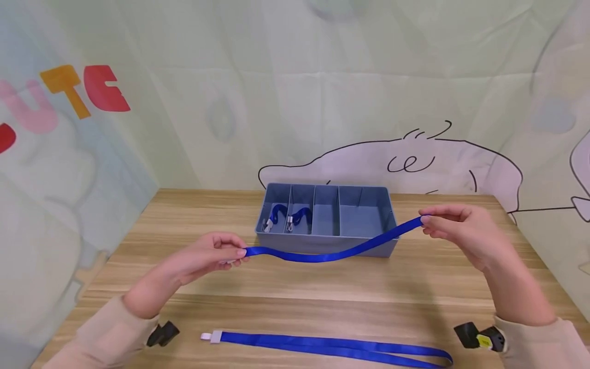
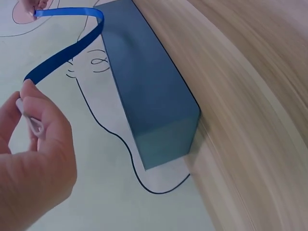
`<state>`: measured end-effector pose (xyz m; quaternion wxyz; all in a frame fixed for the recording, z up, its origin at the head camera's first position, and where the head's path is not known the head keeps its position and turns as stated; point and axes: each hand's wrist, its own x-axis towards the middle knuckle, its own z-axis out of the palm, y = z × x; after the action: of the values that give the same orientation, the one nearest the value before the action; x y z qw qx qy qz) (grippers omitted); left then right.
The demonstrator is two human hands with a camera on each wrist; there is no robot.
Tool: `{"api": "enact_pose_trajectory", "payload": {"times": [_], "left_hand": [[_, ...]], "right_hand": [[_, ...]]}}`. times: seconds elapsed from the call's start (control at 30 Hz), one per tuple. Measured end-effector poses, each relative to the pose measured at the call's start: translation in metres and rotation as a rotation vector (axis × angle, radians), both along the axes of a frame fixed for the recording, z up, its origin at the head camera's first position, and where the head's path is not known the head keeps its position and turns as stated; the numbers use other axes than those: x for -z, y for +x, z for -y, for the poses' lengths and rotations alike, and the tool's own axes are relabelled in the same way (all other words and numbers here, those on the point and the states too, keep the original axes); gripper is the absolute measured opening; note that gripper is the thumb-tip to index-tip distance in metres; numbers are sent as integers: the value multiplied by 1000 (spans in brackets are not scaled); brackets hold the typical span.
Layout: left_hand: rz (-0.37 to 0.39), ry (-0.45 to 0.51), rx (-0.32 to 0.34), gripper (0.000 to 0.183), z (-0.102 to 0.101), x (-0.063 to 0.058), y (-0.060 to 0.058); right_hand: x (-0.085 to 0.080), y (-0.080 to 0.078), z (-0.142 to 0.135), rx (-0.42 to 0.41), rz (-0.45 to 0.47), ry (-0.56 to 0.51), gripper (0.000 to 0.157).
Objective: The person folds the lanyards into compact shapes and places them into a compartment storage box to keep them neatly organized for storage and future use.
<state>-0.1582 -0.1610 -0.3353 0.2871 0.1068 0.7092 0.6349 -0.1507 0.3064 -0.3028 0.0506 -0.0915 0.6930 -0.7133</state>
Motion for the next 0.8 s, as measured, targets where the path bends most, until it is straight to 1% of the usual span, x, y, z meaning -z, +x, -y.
{"api": "enact_pose_trajectory", "payload": {"times": [0.07,0.13,0.27,0.47,0.6,0.67,0.7,0.8], "left_hand": [[2,18,4,11,-4,-2,1],[6,34,7,10,-8,-4,1],[10,64,20,7,-18,-7,2],[16,90,20,9,-35,-12,3],[24,116,5,11,-48,-16,3],[28,126,-3,12,-54,-17,3],[27,131,-4,12,-56,-18,3],[19,143,0,16,-64,-18,4]], "right_hand": [[-2,0,5,-10,-18,-29,32],[-4,0,11,-23,-30,-35,32],[-6,-1,23,-54,-36,-10,31],[-10,-2,41,-68,-36,93,27],[-13,1,52,-48,-69,232,22],[-15,3,59,-47,-86,274,22],[-16,3,63,-49,-92,289,21],[-17,4,76,-77,-101,261,22]]}}
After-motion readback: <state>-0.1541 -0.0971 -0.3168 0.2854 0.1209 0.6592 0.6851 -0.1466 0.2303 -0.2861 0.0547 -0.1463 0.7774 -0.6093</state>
